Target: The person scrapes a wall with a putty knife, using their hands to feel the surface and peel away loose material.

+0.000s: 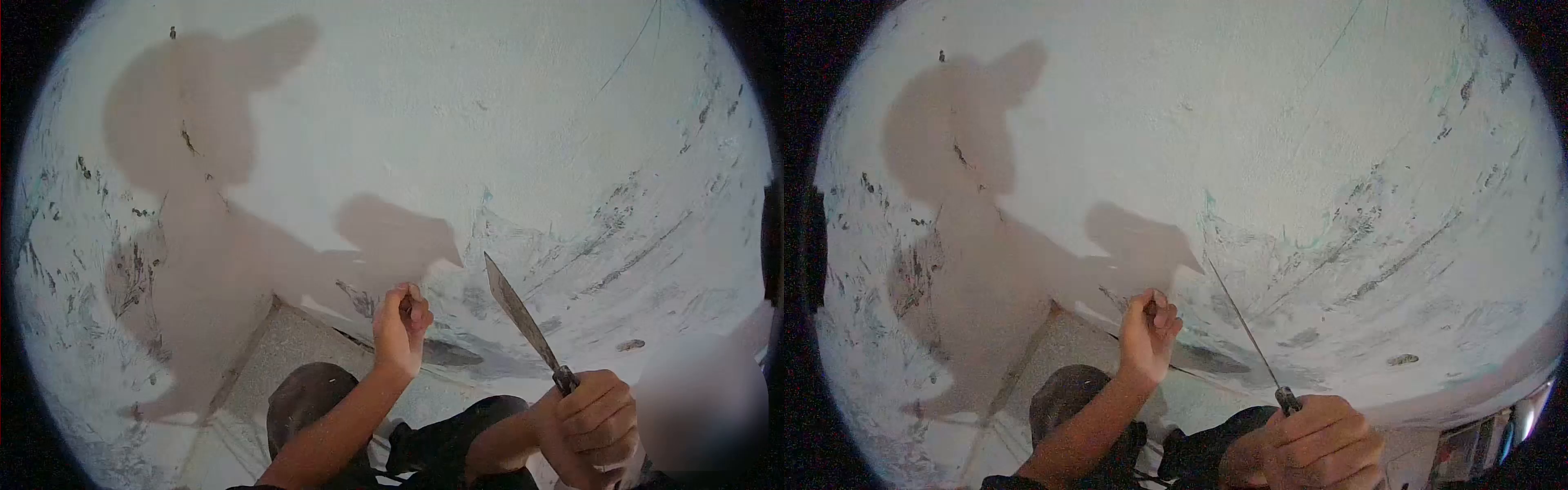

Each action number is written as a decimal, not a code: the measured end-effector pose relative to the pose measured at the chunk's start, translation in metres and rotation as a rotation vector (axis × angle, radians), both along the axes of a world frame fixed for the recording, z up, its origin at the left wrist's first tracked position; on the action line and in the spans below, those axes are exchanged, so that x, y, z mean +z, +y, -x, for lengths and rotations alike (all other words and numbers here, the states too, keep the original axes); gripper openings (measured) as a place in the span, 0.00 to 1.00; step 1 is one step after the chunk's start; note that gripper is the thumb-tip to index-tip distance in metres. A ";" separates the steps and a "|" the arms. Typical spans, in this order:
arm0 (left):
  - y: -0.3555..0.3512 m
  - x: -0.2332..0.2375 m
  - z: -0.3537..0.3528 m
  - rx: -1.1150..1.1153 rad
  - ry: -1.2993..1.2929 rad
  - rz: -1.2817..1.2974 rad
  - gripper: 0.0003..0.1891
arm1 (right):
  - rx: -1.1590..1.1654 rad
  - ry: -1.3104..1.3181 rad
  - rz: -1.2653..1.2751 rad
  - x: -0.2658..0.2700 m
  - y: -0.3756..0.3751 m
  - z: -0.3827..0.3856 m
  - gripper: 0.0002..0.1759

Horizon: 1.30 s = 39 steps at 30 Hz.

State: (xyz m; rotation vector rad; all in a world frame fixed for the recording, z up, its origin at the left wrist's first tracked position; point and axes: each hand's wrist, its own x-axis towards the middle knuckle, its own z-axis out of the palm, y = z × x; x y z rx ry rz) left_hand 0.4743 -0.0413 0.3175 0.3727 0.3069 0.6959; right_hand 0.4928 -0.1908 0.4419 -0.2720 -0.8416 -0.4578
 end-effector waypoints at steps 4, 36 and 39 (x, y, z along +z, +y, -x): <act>-0.001 -0.002 -0.001 0.018 0.007 0.031 0.12 | 0.012 -0.361 0.292 -0.001 0.023 -0.025 0.23; 0.014 -0.016 0.002 -0.054 -0.060 0.217 0.10 | -0.042 -0.409 0.465 0.000 0.014 -0.017 0.21; 0.011 -0.018 0.002 -0.065 -0.091 0.253 0.09 | 0.004 -0.504 0.442 0.002 -0.010 -0.014 0.22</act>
